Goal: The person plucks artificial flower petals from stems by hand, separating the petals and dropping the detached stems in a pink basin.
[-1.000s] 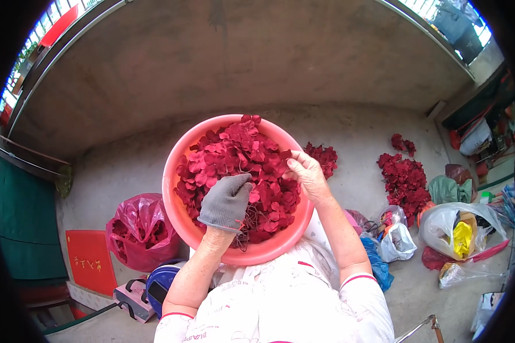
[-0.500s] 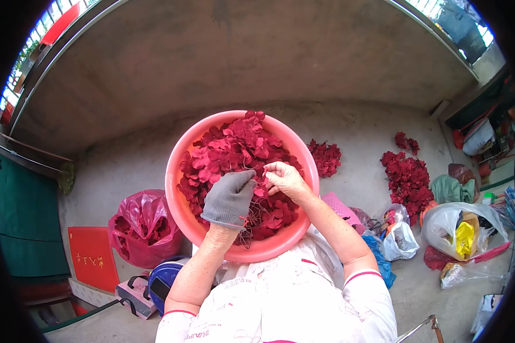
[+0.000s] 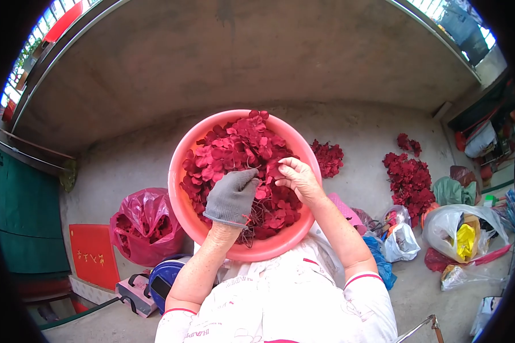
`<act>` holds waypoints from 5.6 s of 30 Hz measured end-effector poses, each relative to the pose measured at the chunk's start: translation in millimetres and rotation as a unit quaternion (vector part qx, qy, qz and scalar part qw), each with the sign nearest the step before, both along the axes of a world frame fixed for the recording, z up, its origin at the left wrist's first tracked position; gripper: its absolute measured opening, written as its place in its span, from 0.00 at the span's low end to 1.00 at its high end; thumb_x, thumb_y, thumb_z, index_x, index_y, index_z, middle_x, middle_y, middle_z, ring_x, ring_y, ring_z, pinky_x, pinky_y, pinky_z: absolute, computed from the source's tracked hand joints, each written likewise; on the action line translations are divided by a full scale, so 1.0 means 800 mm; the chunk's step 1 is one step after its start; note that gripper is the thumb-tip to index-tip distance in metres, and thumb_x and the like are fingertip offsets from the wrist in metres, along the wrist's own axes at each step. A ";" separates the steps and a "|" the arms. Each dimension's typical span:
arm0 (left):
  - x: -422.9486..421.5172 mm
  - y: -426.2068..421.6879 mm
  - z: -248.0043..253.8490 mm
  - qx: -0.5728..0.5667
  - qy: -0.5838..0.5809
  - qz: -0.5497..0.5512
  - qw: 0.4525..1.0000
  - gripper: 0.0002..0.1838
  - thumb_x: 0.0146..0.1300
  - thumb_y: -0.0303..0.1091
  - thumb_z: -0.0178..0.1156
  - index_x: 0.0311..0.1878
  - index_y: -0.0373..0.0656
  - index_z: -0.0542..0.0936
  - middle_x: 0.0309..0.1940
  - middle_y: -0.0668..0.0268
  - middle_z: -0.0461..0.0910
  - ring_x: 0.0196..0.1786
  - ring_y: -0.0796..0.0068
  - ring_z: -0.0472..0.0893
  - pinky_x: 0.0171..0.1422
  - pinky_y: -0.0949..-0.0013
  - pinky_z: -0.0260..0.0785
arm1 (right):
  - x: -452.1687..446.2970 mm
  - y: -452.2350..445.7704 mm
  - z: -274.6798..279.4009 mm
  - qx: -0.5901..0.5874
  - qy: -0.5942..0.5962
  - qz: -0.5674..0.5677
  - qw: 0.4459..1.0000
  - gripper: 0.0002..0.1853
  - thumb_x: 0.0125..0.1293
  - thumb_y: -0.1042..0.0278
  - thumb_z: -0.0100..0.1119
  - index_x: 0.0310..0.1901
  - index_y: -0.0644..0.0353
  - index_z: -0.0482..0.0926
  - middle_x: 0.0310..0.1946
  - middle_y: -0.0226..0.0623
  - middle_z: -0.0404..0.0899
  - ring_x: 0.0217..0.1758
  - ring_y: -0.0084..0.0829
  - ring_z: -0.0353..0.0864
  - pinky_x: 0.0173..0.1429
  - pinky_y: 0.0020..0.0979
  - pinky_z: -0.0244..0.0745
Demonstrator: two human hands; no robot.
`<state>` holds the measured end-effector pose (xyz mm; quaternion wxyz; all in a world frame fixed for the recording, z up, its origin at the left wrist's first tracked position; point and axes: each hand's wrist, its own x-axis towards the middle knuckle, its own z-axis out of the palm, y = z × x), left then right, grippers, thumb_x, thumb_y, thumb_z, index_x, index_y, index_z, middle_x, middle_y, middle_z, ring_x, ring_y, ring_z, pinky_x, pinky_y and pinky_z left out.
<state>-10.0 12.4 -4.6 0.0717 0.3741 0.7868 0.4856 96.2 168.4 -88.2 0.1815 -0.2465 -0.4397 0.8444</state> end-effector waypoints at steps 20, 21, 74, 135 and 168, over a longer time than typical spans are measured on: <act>-0.001 -0.001 0.017 -0.021 0.114 -0.044 0.992 0.08 0.49 0.26 0.60 0.35 0.43 0.83 0.29 0.59 0.80 0.32 0.59 0.80 0.36 0.63 0.72 | -0.003 -0.049 0.076 -0.074 0.191 0.103 0.973 0.06 0.67 0.69 0.51 0.43 0.59 0.73 0.33 0.32 0.77 0.36 0.24 0.79 0.44 0.30 0.79; -0.001 0.000 0.017 -0.015 0.116 -0.044 0.992 0.08 0.49 0.26 0.60 0.35 0.43 0.83 0.29 0.59 0.80 0.32 0.59 0.80 0.36 0.63 0.72 | -0.003 -0.048 0.072 -0.078 0.193 0.104 0.973 0.06 0.67 0.69 0.52 0.43 0.59 0.73 0.33 0.33 0.77 0.36 0.24 0.79 0.43 0.30 0.79; 0.001 0.001 0.014 -0.016 0.085 -0.098 0.991 0.06 0.48 0.25 0.58 0.31 0.43 0.81 0.26 0.61 0.79 0.31 0.59 0.79 0.36 0.62 0.70 | -0.001 -0.045 0.039 -0.102 0.203 0.125 0.966 0.10 0.64 0.63 0.56 0.42 0.59 0.73 0.30 0.30 0.75 0.34 0.24 0.76 0.40 0.28 0.74; -0.008 -0.011 0.005 0.118 -0.182 0.080 0.973 0.10 0.55 0.25 0.62 0.42 0.41 0.81 0.34 0.65 0.81 0.37 0.80 0.78 0.44 0.77 0.70 | -0.017 -0.042 0.036 0.639 -0.090 0.073 0.760 0.15 0.52 0.69 0.61 0.43 0.61 0.75 0.29 0.39 0.76 0.34 0.38 0.77 0.43 0.36 0.73; -0.009 -0.006 -0.002 0.104 -0.136 0.057 0.984 0.08 0.55 0.27 0.62 0.40 0.41 0.82 0.33 0.62 0.81 0.37 0.72 0.81 0.44 0.73 0.71 | 0.032 -0.003 0.060 0.243 -0.193 0.032 0.950 0.16 0.70 0.69 0.41 0.57 0.57 0.70 0.27 0.27 0.74 0.22 0.15 0.70 0.24 0.19 0.70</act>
